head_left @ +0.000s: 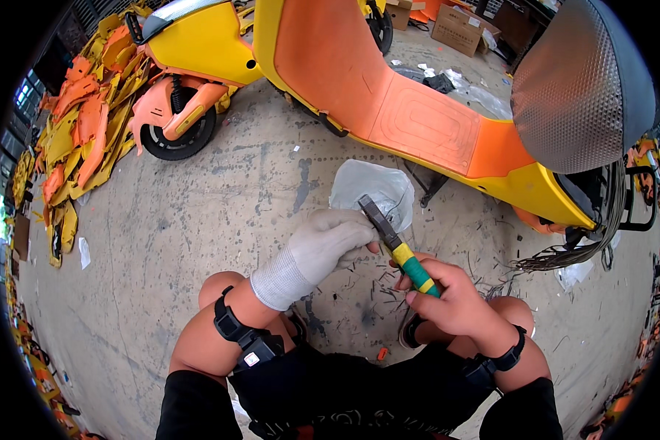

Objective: The person strips insulation from multiple wires using pliers, twists the exposed wire ends together, and places wire scraps into a small plastic-lined container while working on the floor next to a scooter.

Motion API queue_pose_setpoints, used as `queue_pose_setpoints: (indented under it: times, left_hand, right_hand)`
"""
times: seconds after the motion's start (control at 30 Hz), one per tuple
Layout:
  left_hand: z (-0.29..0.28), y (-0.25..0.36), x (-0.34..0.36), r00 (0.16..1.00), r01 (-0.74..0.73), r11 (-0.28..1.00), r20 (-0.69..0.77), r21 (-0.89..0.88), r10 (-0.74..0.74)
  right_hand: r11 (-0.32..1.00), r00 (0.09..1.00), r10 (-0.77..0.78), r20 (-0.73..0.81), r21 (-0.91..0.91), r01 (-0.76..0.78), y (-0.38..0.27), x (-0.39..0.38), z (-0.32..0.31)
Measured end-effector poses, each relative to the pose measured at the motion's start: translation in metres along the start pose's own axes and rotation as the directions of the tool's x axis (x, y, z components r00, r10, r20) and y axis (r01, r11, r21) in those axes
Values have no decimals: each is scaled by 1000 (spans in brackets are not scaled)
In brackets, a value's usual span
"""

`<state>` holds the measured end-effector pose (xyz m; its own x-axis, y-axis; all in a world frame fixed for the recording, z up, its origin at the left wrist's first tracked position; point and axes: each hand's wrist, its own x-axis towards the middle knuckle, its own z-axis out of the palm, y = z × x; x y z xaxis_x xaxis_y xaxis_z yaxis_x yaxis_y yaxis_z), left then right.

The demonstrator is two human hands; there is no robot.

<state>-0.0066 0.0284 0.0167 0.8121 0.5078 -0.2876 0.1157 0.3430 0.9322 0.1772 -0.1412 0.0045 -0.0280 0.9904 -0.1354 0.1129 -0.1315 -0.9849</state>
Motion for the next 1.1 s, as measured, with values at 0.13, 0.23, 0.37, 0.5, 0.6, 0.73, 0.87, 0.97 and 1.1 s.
queue_pose_setpoints:
  times: [0.13, 0.23, 0.37, 0.5, 0.6, 0.73, 0.87, 0.97, 1.1]
  left_hand:
    - [-1, 1, -2, 1000, 20, 998, -9, 59, -20]
    - [3, 7, -2, 1000, 31, 999, -5, 27, -31]
    - [4, 11, -4, 1000, 15, 1000, 2, 28, -15]
    - [4, 9, -3, 1000, 16, 999, 0, 40, -16]
    - [4, 9, -2, 1000, 16, 999, 7, 44, -16]
    - [4, 8, -2, 1000, 17, 999, 15, 32, -17]
    - [3, 2, 0, 1000, -7, 1000, 16, 3, 7]
    - [4, 4, -1, 1000, 9, 999, 2, 31, -10]
    - [5, 11, -1, 997, -46, 984, -49, 174, 56]
  right_hand:
    - [988, 994, -99, -40, -126, 93, 3, 0, 0]
    - [992, 995, -96, -40, -89, 92, 7, -2, -1]
    - [997, 997, -75, 3, 7, 75, 1, -1, -1]
    - [995, 996, -88, 15, 37, 88, 1, -2, -3]
    - [995, 994, -103, 29, 16, 103, 3, -2, -5]
    - [994, 995, -88, 40, 63, 85, 3, -2, -6]
    - [994, 998, -37, 57, 109, 30, 8, -2, -8]
    - [964, 997, 63, 43, 257, -72, 5, -2, -6]
    - [880, 989, 128, 79, 451, -150, -4, 2, -10]
